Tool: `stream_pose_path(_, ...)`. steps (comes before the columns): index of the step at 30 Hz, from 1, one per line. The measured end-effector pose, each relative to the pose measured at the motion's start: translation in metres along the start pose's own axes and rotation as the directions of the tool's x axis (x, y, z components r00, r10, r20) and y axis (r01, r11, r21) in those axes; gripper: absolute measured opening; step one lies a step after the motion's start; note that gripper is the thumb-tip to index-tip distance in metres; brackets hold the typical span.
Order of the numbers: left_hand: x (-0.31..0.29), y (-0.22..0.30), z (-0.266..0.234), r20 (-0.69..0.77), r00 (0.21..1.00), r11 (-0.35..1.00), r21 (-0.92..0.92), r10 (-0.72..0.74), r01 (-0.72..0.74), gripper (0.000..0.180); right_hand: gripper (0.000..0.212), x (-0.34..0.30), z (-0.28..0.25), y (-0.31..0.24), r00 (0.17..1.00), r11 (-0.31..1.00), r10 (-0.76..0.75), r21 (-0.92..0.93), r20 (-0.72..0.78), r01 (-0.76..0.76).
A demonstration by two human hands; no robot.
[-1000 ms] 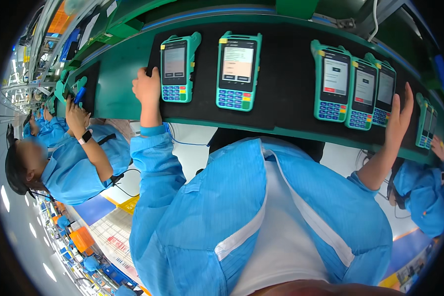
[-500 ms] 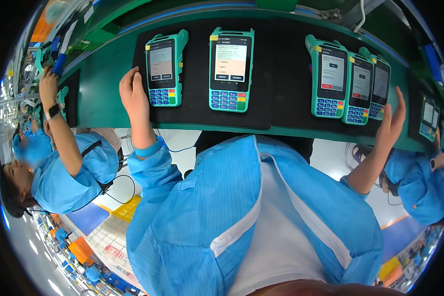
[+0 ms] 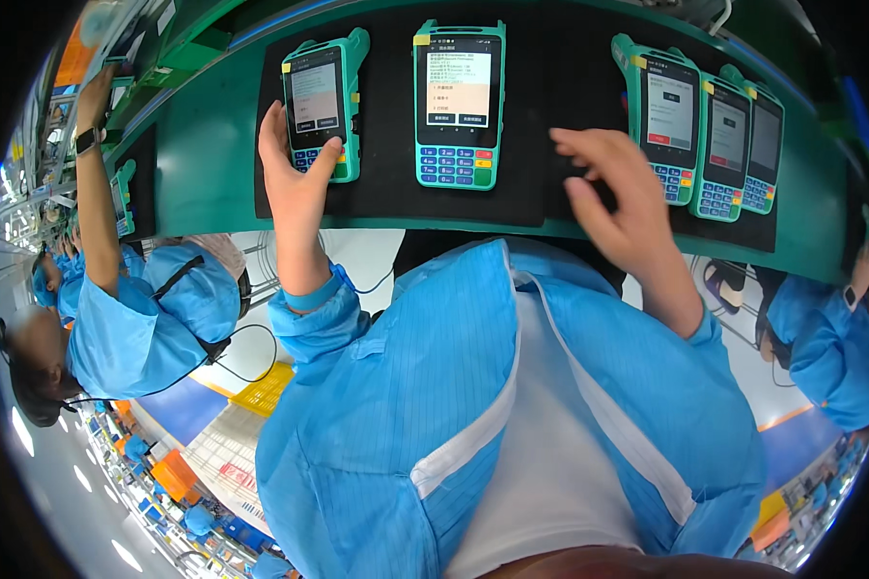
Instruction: The person tests handheld payment terminals by tapping their touchscreens to navigate menus and run diagnostic checks, then organizes and moves the devices along the assembly line table.
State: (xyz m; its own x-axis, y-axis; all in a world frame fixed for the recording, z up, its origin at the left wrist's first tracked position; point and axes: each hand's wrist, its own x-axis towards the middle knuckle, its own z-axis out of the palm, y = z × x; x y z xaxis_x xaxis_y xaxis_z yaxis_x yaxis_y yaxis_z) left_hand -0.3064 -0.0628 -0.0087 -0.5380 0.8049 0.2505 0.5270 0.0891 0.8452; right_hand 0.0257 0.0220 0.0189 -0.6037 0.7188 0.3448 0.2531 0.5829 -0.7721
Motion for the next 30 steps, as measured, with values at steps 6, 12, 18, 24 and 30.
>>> stream_pose_path(6, 0.0, -0.003, -0.005, 0.046, 0.999, 1.0, -0.029, -0.006, 0.008, 0.081, 0.042, 0.016, 0.037, -0.003, 0.974, 0.966, -0.14, -0.191, 0.178, 0.174)
stream_pose_path(12, -0.001, -0.003, -0.006, 0.077, 0.997, 1.0, 0.005, 0.013, -0.014, 0.08, 0.041, 0.015, 0.042, 0.004, 0.977, 0.958, -0.142, -0.226, 0.158, 0.176)
stream_pose_path(18, 0.0, 0.001, -0.005, 0.079, 0.996, 0.999, 0.028, 0.035, -0.037, 0.079, 0.046, 0.02, 0.037, 0.004, 0.977, 0.992, -0.026, -0.117, 0.211, 0.052)
stream_pose_path(24, -0.001, 0.005, -0.013, 0.112, 0.994, 0.978, -0.207, 0.013, 0.01, 0.06, 0.045, 0.039, 0.034, -0.008, 0.987, 0.928, -0.161, -0.339, 0.005, 0.153)
stream_pose_path(30, 0.0, 0.0, -0.011, 0.089, 0.994, 0.985, -0.163, 0.07, -0.055, 0.05, 0.042, 0.061, 0.051, -0.01, 0.99, 0.85, -0.143, -0.512, 0.002, 0.124)
